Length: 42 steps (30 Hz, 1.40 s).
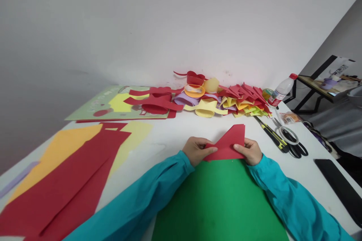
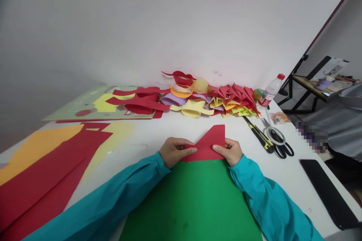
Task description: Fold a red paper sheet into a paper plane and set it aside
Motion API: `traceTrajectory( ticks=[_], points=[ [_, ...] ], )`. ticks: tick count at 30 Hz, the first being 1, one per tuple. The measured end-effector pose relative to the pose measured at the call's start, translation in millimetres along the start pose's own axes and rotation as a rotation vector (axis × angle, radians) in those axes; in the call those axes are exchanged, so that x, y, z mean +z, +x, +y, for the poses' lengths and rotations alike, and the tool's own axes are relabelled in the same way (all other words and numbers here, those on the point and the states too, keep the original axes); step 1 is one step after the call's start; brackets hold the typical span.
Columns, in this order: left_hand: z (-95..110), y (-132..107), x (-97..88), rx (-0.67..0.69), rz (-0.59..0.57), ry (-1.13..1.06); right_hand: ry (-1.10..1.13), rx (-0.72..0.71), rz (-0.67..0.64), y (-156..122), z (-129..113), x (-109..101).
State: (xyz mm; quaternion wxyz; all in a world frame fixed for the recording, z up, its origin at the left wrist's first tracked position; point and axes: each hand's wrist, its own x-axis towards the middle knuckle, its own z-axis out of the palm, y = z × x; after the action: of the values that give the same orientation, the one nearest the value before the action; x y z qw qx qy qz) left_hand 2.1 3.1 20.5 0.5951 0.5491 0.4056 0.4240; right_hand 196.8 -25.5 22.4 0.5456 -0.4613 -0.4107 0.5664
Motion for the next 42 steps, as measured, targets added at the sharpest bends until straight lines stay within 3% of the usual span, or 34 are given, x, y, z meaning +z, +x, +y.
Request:
traceTrajectory(
  ticks=[3,9,16,22,26,35,42],
  points=[
    [-3.0,1.9,-2.6,0.032,0.028,-0.006,-0.092,0.014,-0.062,0.3,1.2,-1.0],
    [-3.5,1.5,-2.9,0.025,0.026,-0.02,-0.129,0.031,-0.066,1.3,2.3,-3.5],
    [2.2,6.1,-10.3,-0.032,0.113,-0.121,0.119,0.177,-0.138,13.3,-2.8,-12.9],
    [3.9,7.6,-13.1,-0.008,0.163,-0.101,0.014,-0.04,-0.014,7.3,-1.7,-9.2],
    [3.3,7.1,-12.1,-0.004,0.188,-0.095,-0.02,-0.099,0.04,0.9,-1.3,-3.9],
    [3.8,7.4,-13.1,-0.005,0.193,-0.074,-0.048,-0.16,0.085,-0.1,-4.0,-3.5],
    [5.1,8.9,-14.8,-0.016,0.17,-0.09,-0.024,-0.112,0.05,-1.6,-4.9,-4.5]
  ],
)
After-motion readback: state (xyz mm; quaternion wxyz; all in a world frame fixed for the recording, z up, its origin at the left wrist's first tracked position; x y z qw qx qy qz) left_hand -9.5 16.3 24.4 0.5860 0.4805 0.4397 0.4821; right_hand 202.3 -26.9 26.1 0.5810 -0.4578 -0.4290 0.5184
